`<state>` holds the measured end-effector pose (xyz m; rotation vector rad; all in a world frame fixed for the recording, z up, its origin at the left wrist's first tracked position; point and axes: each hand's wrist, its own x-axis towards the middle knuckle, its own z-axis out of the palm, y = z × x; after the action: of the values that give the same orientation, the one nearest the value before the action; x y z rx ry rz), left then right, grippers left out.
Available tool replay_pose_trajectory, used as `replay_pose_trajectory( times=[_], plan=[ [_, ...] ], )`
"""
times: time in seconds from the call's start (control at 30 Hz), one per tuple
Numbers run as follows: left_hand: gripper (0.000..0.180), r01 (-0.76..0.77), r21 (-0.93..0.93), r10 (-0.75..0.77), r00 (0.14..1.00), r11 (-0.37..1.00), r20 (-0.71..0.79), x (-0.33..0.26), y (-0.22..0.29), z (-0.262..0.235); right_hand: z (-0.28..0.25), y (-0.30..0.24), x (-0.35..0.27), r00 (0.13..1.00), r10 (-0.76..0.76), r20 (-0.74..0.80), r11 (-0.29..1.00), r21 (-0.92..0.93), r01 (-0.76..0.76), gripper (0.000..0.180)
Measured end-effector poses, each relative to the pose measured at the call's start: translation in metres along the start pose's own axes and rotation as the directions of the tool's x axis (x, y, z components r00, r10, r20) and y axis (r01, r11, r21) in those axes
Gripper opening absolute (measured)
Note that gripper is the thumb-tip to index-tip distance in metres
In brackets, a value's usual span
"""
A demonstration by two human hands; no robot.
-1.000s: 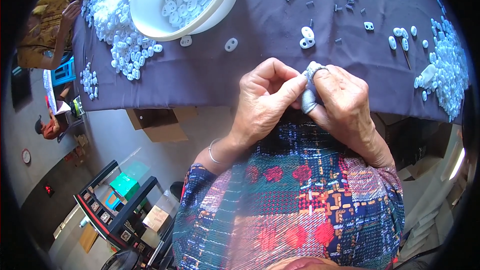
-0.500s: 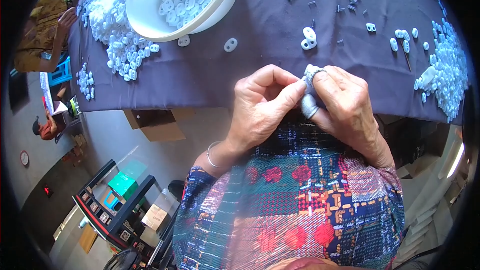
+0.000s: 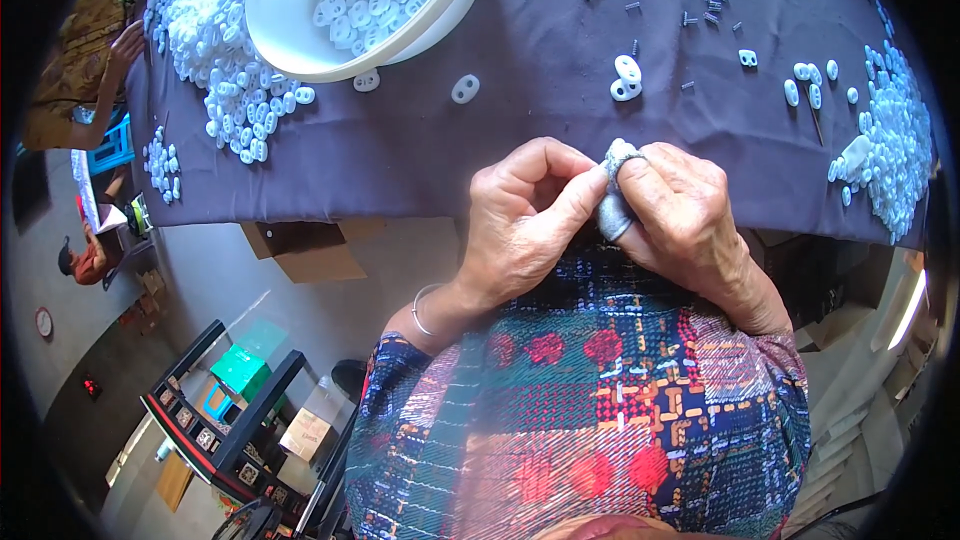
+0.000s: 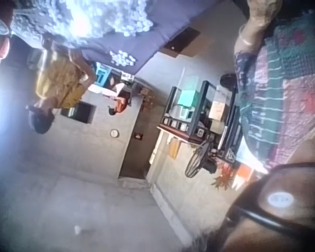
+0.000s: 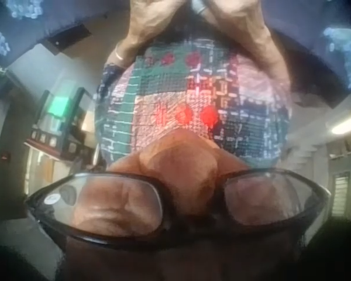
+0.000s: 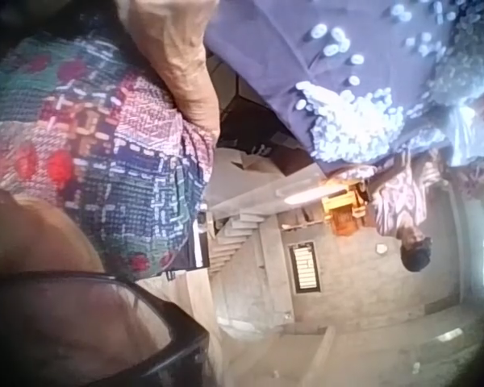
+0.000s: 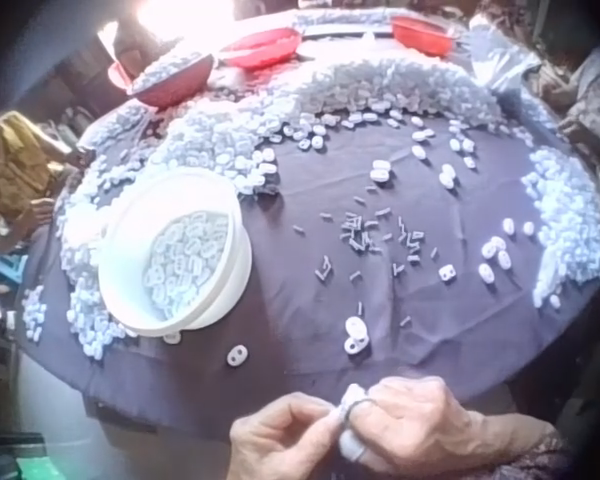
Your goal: The person assembles plastic cord locks by picking up small metal springs and plastic pieces from the table and inserting the springs into the plastic pieces by hand.
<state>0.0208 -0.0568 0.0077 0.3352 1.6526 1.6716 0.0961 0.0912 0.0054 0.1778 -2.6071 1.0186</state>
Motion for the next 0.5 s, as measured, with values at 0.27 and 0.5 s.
replay_pose_trajectory(
  times=[0.27,0.5],
  plan=[
    [0.006,0.002,-0.056,-0.001,1.0,0.998,0.014,-0.0018,-0.0021,-0.0011,0.002,0.0,-0.001,1.0,-0.025,0.008,1.0,0.006,0.025,0.024],
    [0.006,-0.026,-0.043,0.027,0.999,0.999,0.026,-0.0037,-0.0045,-0.0045,0.0019,-0.0028,-0.0017,0.999,-0.019,0.044,0.999,-0.038,0.02,0.022]
  ],
)
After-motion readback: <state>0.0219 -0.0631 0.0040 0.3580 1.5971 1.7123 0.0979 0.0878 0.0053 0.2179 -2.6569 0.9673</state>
